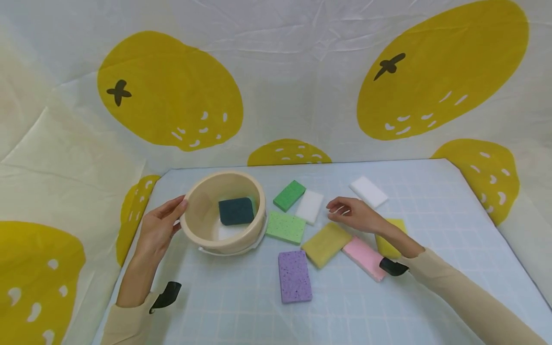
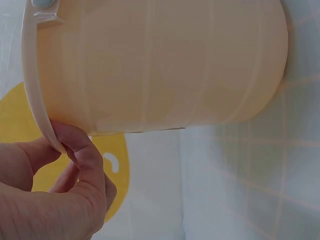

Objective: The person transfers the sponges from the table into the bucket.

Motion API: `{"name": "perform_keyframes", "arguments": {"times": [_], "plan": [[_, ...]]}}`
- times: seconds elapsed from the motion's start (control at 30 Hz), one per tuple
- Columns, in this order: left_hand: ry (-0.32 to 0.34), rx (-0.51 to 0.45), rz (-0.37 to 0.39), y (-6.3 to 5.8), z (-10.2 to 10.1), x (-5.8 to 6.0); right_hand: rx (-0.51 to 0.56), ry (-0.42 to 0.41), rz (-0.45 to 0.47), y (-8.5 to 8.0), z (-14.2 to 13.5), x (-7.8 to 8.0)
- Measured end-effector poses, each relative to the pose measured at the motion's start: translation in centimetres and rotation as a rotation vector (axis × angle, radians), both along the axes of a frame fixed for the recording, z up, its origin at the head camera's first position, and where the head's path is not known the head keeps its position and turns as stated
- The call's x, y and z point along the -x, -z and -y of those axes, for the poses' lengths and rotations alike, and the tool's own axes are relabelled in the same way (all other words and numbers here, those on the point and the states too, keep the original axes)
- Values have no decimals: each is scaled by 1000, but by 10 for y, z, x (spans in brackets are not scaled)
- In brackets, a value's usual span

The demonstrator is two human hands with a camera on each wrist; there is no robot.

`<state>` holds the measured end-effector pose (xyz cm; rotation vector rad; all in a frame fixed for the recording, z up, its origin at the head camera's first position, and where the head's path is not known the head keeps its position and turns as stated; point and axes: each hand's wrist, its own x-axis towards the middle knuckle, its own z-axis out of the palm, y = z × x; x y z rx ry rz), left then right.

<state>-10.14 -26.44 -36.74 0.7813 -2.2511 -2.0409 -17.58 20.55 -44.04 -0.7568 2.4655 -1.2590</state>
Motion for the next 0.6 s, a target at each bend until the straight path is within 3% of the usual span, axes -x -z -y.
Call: {"name": "perform_keyframes", "arguments": {"times": [0.2,0.6], "plan": [[8,-19,-10,0,0,1,-51,-11,19,8,-11,-4],[-12,-44,-34,1,0,1,-141,-40,152,15,-20,-10]]}}
